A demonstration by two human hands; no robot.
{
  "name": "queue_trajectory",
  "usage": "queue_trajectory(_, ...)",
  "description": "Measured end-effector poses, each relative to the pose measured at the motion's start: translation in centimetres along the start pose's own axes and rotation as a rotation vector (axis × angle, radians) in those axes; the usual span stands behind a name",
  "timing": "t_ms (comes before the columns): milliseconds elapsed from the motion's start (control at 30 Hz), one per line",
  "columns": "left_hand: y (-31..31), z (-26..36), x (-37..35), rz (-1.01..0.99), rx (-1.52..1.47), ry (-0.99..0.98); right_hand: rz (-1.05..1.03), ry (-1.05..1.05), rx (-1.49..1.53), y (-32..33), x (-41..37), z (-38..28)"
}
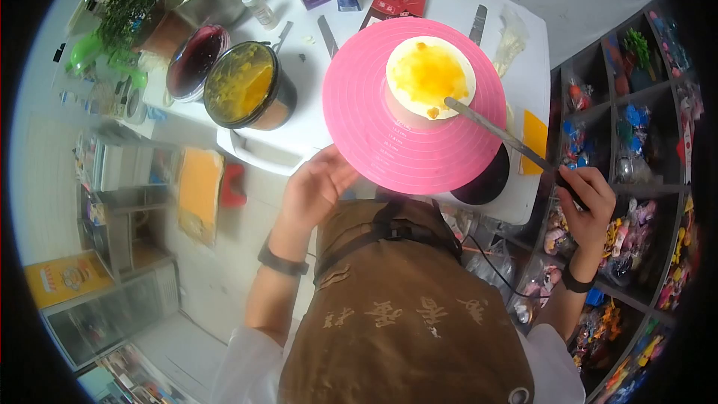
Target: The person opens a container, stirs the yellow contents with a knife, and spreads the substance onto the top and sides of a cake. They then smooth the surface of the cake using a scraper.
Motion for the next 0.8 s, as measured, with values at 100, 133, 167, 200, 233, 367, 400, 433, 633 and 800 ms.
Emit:
queue_trajectory(100, -0.1, 0.2, 0.1, 0.009, 0.009, -0.005, -0.03, 0.034, 0.004, 0.1, 0.2, 0.0)
queue_trajectory(133, 0.1, 0.3, 0.1, 0.006, 0.012, -0.003, -0.042, 0.04, 0.006, 0.0, 0.4, -0.2)
queue_trajectory(167, 0.2, 0.3, 0.2, 0.003, 0.014, 0.001, -0.053, 0.044, 0.009, -0.1, 0.5, -0.4)
queue_trajectory(200, 0.2, 0.4, 0.2, 0.0, 0.015, -0.001, -0.051, 0.053, -0.01, 0.0, 0.7, -0.4)
queue_trajectory(233, 0.2, 0.4, 0.2, -0.004, 0.017, -0.001, -0.049, 0.061, -0.028, 0.0, 0.8, -0.5)
queue_trajectory(367, 0.4, 0.6, 0.2, 0.003, 0.021, -0.001, 0.001, 0.054, -0.085, 0.0, 1.0, -0.3)
queue_trajectory(400, 0.5, 0.7, 0.2, 0.001, 0.023, 0.0, -0.003, 0.058, -0.079, 0.0, 1.0, -0.3)
queue_trajectory(433, 0.6, 0.7, 0.2, -0.001, 0.025, 0.001, -0.007, 0.063, -0.074, 0.1, 1.1, -0.3)
queue_trajectory(633, 0.7, 0.8, 0.2, -0.015, 0.017, -0.006, -0.063, 0.086, -0.058, 0.1, 1.4, -1.0)
queue_trajectory(800, 0.8, 0.9, 0.2, -0.009, 0.014, -0.013, -0.016, 0.075, -0.095, -0.1, 1.5, -0.6)
Point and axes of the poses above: each hand's wrist, its own x-axis towards the middle knuckle, its own y-axis out of the back of the hand, z = x × y, the point moved 3 cm from there along x, towards the middle knuckle, and after that the axes turned 10 degrees about -z, right-handed, at the moved point
